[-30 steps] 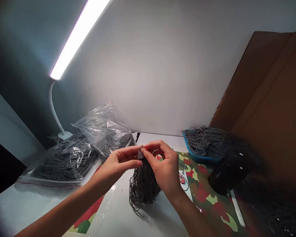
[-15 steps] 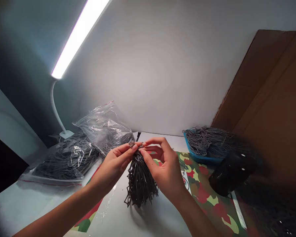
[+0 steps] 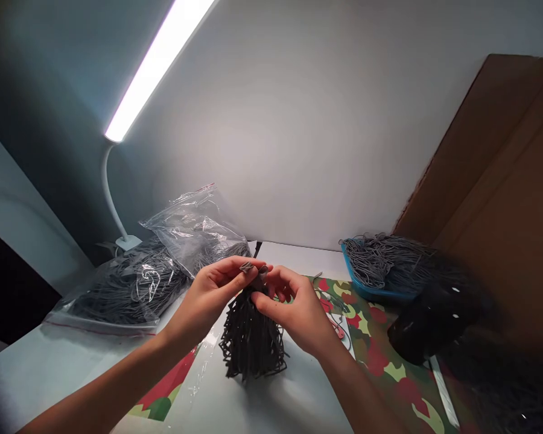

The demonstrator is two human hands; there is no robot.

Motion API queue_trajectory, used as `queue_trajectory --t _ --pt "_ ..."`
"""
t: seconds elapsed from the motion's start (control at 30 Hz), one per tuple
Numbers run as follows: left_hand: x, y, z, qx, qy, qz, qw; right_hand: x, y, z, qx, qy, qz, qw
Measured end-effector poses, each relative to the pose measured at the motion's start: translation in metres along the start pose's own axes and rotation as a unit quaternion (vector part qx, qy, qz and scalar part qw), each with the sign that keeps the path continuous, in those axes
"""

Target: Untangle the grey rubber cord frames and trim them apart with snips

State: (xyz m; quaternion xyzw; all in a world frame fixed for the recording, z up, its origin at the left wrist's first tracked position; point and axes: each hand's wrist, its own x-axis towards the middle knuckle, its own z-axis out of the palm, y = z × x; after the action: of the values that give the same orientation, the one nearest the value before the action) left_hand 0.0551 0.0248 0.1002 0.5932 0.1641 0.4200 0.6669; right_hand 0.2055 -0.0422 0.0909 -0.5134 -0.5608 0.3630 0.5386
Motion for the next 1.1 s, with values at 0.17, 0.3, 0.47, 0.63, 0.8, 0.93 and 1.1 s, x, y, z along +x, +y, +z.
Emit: queue_trajectory --t 0.17,0.3,0.47,0.63,0.8,0.93,1.1 --pt "0.006 -0.002 -0.008 0.004 -0.018 0.000 1.000 0.000 -0.002 -0.001 -0.007 0.001 -0.037 0.999" --pt "0.009 -0.002 -0.011 0.006 -0.018 -0.004 1.000 0.002 0.004 0.000 0.013 -0.009 -0.069 0.997" --pt "0.009 -0.005 -0.011 -0.006 -0.014 0.026 1.000 0.003 0.008 0.004 0.021 -0.024 -0.071 0.997" --pt "0.015 -0.015 -0.019 -0.041 -0.077 0.028 0.996 0.003 0.006 0.002 0.041 -0.057 -0.021 0.997" --pt "0.023 -0.014 -0.032 -0.051 -0.204 -0.019 0.977 0.001 0.000 0.001 0.074 -0.083 0.029 0.993" --pt "0.025 -0.007 -0.035 -0.068 -0.259 -0.027 0.963 0.001 -0.005 0.002 0.096 -0.101 0.056 0.989" --pt "0.012 0.016 -0.035 0.094 -0.290 0.052 0.951 0.001 -0.005 0.000 0.088 -0.128 0.091 0.984"
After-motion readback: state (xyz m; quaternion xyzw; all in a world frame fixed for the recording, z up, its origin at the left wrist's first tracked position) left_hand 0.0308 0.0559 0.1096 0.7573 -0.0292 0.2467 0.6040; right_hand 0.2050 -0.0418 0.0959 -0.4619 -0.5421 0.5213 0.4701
